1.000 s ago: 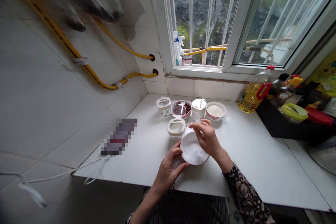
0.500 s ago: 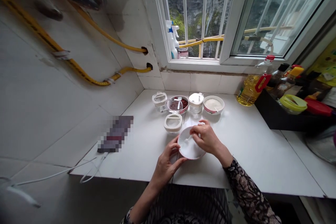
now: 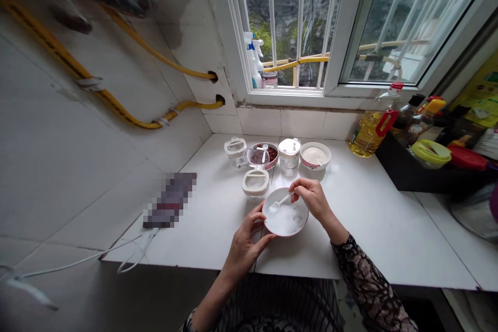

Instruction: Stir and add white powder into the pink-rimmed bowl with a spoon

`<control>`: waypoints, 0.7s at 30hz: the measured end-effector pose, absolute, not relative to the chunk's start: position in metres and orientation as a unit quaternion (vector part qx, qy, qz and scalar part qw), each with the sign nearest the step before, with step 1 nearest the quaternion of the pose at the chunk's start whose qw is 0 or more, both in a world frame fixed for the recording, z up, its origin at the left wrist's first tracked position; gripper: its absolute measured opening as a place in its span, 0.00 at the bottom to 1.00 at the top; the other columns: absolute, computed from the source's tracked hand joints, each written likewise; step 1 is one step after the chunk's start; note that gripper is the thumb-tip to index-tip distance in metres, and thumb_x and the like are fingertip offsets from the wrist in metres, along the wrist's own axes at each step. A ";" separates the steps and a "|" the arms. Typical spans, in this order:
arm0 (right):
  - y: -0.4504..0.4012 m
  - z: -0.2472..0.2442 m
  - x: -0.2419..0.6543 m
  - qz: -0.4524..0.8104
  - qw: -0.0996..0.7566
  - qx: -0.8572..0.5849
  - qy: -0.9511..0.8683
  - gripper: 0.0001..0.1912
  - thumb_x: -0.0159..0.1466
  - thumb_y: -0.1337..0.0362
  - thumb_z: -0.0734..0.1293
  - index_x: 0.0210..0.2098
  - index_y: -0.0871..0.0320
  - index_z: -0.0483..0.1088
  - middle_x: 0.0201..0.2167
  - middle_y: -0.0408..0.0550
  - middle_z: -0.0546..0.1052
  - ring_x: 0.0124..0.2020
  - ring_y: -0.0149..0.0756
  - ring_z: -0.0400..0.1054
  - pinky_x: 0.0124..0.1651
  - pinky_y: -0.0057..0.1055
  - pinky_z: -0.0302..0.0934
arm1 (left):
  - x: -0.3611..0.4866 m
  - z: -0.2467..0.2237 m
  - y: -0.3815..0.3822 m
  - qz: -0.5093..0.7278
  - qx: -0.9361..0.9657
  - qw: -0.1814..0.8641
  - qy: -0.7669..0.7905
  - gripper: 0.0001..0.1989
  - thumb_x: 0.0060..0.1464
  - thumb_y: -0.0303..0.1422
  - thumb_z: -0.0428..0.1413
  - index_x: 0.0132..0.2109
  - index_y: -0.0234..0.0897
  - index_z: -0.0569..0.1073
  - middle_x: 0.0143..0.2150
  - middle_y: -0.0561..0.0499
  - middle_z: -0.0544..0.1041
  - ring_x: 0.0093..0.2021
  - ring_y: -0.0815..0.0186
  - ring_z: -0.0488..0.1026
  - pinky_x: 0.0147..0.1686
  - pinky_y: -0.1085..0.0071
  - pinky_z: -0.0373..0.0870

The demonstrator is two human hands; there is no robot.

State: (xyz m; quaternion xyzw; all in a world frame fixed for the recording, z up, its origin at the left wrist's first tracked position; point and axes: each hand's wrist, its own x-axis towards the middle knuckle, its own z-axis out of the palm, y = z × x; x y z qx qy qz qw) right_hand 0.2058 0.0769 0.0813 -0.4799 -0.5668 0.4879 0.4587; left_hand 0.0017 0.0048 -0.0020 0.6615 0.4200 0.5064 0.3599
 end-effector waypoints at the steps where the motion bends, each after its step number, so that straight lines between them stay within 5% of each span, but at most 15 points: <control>1: 0.078 0.082 0.206 0.496 0.464 -0.479 -0.557 0.07 0.50 0.62 0.65 0.23 0.56 0.75 0.15 0.42 0.75 0.21 0.35 0.67 0.34 0.33 0.63 | 0.002 -0.002 0.005 0.507 0.662 0.359 0.420 0.14 0.57 0.36 0.63 0.46 0.40 0.69 0.66 0.37 0.69 0.63 0.52 0.72 0.56 0.55 0.77; 21: 0.085 0.076 0.213 0.554 0.485 -0.478 -0.480 0.07 0.50 0.59 0.69 0.24 0.56 0.75 0.17 0.45 0.75 0.24 0.37 0.68 0.36 0.36 0.64 | 0.002 -0.005 0.006 0.509 0.660 0.370 0.409 0.13 0.57 0.34 0.62 0.47 0.41 0.69 0.68 0.38 0.67 0.65 0.52 0.70 0.57 0.55 0.76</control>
